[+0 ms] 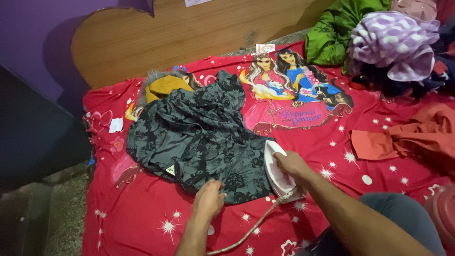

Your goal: The person irons a dark patterned shirt laid on a red bedsheet, smoothing the fabric with hands and using a white electric iron to press the sleeves and body. The person repositions the shirt several times to reach different areas.

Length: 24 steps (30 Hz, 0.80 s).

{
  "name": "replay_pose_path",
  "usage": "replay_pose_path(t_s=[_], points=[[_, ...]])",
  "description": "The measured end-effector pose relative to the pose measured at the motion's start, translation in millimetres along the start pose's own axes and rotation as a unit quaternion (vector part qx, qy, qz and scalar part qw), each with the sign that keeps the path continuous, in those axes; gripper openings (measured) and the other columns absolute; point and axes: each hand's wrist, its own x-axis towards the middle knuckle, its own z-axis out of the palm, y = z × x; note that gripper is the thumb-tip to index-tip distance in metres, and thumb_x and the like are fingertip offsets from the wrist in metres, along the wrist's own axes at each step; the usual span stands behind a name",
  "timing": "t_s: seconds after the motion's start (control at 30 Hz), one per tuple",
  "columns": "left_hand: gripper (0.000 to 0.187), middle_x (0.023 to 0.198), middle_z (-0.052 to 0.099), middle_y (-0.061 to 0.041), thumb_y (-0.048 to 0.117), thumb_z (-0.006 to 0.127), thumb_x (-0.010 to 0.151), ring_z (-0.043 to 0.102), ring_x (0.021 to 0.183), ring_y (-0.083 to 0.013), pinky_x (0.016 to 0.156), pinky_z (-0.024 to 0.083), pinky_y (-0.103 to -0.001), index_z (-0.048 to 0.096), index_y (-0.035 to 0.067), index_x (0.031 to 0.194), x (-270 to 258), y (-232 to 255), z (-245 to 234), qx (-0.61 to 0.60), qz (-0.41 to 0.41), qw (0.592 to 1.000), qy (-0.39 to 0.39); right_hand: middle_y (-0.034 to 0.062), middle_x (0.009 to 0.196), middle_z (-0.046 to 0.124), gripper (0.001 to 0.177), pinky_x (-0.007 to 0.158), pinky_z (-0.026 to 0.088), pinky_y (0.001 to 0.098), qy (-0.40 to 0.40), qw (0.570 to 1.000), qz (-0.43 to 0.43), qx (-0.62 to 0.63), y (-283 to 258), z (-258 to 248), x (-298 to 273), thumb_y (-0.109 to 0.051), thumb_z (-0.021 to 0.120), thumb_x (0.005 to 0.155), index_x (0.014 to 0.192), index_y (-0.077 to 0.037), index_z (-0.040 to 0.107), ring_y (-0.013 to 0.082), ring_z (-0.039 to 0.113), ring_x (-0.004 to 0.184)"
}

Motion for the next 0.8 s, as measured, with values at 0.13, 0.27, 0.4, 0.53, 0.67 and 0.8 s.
replay_pose_path(t_s=[0.13, 0.27, 0.4, 0.53, 0.67, 0.8], points=[[0.028, 0.114, 0.069, -0.013, 0.014, 0.077, 0.081, 0.064, 0.113, -0.0345, 0.095, 0.052, -0.043, 0.072, 0.007, 0.108, -1.0, -2.6, 2.5, -0.009, 0.005, 1.0, 0.011, 0.0082, 0.068, 0.059, 0.038, 0.05, 0.044, 0.0394, -0.074, 0.997, -0.012, 0.004, -15.0, 0.2, -18.1, -0.036, 0.059, 0.092, 0.086, 0.001, 0.063, 0.02, 0.053, 0.052], [0.028, 0.115, 0.069, -0.014, 0.013, 0.077, 0.082, 0.064, 0.112, -0.0357, 0.093, 0.052, -0.044, 0.072, 0.006, 0.108, -2.5, -4.3, 3.9, -0.006, 0.014, 1.0, 0.018, 0.0067, 0.07, 0.062, 0.036, 0.053, 0.047, 0.0366, -0.067, 0.997, -0.005, -0.027, -26.0, 0.5, -22.3, -0.036, 0.059, 0.092, 0.087, -0.001, 0.064, 0.0179, 0.057, 0.056], [0.032, 0.116, 0.069, -0.014, 0.013, 0.078, 0.08, 0.064, 0.113, -0.0361, 0.094, 0.051, -0.044, 0.071, 0.007, 0.111, -0.7, -4.3, 3.1, -0.008, -0.005, 1.0, 0.003, 0.0085, 0.069, 0.058, 0.04, 0.052, 0.043, 0.0391, -0.073, 0.997, -0.008, -0.001, -27.5, 7.3, -9.3, -0.037, 0.059, 0.095, 0.086, 0.002, 0.063, 0.0214, 0.051, 0.055], [0.032, 0.114, 0.068, -0.015, 0.012, 0.077, 0.08, 0.064, 0.112, -0.0369, 0.094, 0.051, -0.045, 0.071, 0.007, 0.111, -1.7, -7.5, 4.5, -0.016, -0.006, 1.0, 0.006, 0.0056, 0.068, 0.063, 0.038, 0.053, 0.047, 0.0356, -0.035, 0.999, -0.035, -0.007, -22.2, 10.7, 7.7, -0.037, 0.059, 0.093, 0.084, -0.001, 0.066, 0.0159, 0.057, 0.056], [0.029, 0.113, 0.068, -0.015, 0.013, 0.077, 0.081, 0.064, 0.112, -0.0374, 0.094, 0.051, -0.045, 0.07, 0.006, 0.108, -0.8, -10.9, 5.7, -0.013, 0.002, 1.0, 0.009, 0.0101, 0.062, 0.058, 0.043, 0.047, 0.045, 0.0401, -0.058, 0.998, -0.033, 0.008, -22.8, 8.8, 17.9, -0.037, 0.056, 0.096, 0.078, 0.003, 0.062, 0.022, 0.054, 0.048], [0.028, 0.113, 0.069, -0.014, 0.015, 0.077, 0.081, 0.065, 0.111, -0.0367, 0.094, 0.052, -0.045, 0.071, 0.007, 0.107, 1.0, -13.4, 7.4, -0.01, 0.003, 1.0, 0.004, 0.0098, 0.062, 0.058, 0.04, 0.046, 0.044, 0.0413, -0.044, 0.998, -0.025, 0.021, -29.1, 10.6, 18.7, -0.035, 0.058, 0.094, 0.079, 0.001, 0.062, 0.0226, 0.054, 0.048]])
